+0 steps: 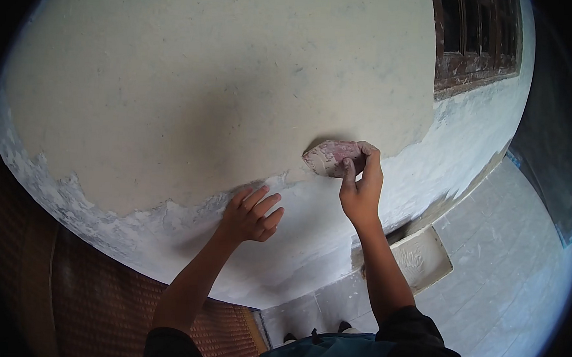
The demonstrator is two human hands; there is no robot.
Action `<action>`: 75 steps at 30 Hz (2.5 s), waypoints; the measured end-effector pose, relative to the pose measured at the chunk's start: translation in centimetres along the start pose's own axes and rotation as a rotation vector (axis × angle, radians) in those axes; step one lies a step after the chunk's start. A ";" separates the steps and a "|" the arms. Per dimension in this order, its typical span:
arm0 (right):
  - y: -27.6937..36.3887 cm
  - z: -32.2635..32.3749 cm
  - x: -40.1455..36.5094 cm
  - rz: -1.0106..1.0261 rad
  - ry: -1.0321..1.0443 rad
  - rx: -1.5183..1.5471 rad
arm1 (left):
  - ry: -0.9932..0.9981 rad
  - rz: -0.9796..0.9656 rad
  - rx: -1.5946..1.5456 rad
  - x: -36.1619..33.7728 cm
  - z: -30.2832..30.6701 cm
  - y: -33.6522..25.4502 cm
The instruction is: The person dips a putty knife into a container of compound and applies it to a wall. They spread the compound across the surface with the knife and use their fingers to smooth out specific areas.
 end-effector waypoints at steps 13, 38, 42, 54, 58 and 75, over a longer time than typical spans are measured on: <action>-0.5 -1.0 -1.5 0.270 0.118 -0.275 | -0.017 0.001 -0.056 0.4 0.2 0.0; -1.6 1.3 -2.2 0.076 -0.166 -0.074 | -0.013 0.007 -0.049 0.5 0.2 -0.1; -0.5 -0.3 -3.3 0.168 0.047 -0.207 | -0.014 0.019 -0.061 0.5 0.2 -0.2; -2.2 -0.4 -2.8 0.098 -0.044 -0.198 | 0.008 -0.001 -0.065 0.4 0.3 -0.1; -2.4 0.1 -2.8 -0.016 -0.143 -0.003 | 0.007 -0.019 -0.048 0.3 0.0 0.1; -2.2 0.4 -0.8 -0.054 -0.177 0.012 | 0.013 -0.004 -0.049 0.4 0.2 0.1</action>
Point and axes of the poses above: each hand's wrist, its own x-axis towards the middle knuckle, its own z-axis out of the back of the hand, y = z × x, the point moved 1 cm from there along x, towards the middle knuckle, and after that the axes turned 5 degrees about -x, right-handed, at the moved point
